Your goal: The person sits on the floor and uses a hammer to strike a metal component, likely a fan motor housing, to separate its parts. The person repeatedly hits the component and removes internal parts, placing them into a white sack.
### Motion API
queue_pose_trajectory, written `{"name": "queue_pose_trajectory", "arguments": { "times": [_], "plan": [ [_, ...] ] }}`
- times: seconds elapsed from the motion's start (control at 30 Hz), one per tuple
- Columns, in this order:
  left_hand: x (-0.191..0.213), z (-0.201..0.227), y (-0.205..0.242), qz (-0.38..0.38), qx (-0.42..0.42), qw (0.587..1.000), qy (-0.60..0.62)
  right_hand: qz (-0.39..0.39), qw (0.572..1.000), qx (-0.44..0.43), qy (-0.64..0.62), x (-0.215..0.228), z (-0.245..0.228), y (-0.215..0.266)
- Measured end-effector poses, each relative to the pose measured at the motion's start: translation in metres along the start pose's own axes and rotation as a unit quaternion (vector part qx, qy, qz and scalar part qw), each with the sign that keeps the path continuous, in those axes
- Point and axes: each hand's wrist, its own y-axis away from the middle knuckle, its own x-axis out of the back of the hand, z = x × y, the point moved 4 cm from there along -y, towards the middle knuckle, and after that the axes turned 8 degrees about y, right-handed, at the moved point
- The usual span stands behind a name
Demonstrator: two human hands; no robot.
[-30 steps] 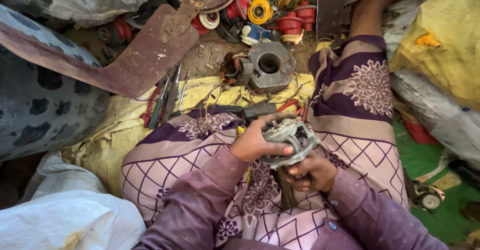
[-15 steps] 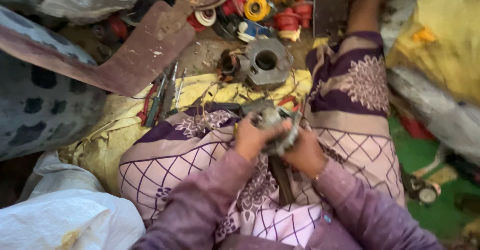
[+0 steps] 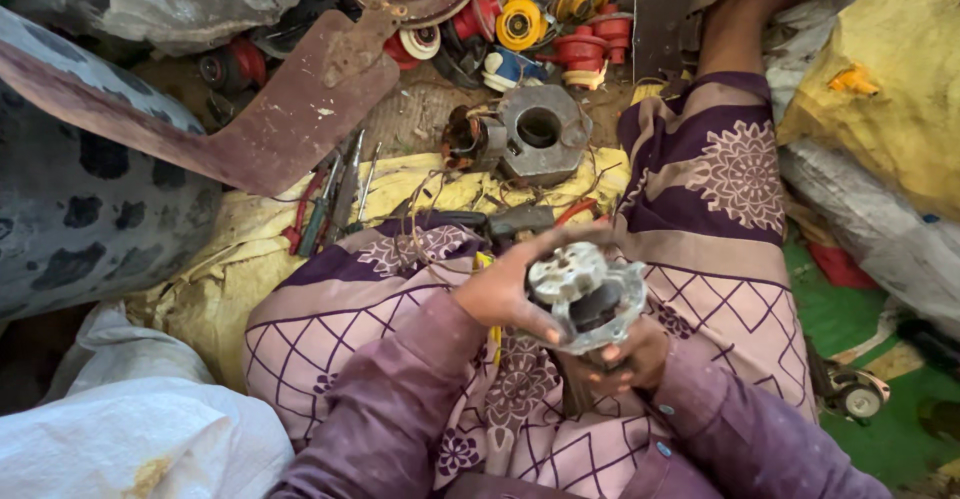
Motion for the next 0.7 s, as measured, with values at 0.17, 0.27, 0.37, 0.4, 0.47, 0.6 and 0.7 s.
{"name": "queue_pose_trajectory", "arguments": {
  "times": [0.17,0.27,0.37,0.4,0.47,0.6,0.7],
  "plan": [
    [-0.007,-0.002,0.001,0.015,-0.019,1.000,-0.005,-0.018,1.000,-0.014,-0.005,0.009,0.008,0.004],
    [-0.007,-0.009,0.002,0.023,-0.040,0.999,0.021,0.075,0.994,0.026,0.080,0.028,0.005,0.014],
    [0.002,-0.023,0.002,0.099,-0.028,0.995,-0.009,0.159,0.971,0.031,0.177,0.048,0.001,0.017],
    [0.008,-0.029,0.001,0.135,-0.019,0.990,-0.032,0.181,0.961,0.021,0.208,0.053,-0.002,0.016],
    [0.023,-0.043,-0.001,0.246,0.016,0.969,0.016,0.226,0.936,0.000,0.270,0.057,-0.002,0.015],
    [0.027,-0.052,-0.001,0.311,0.030,0.949,0.047,0.377,0.890,-0.036,0.253,0.043,-0.008,0.007],
    [0.025,-0.046,0.005,0.363,-0.043,0.922,-0.129,0.388,0.592,0.228,0.668,0.002,-0.038,-0.004]
  ]
}}
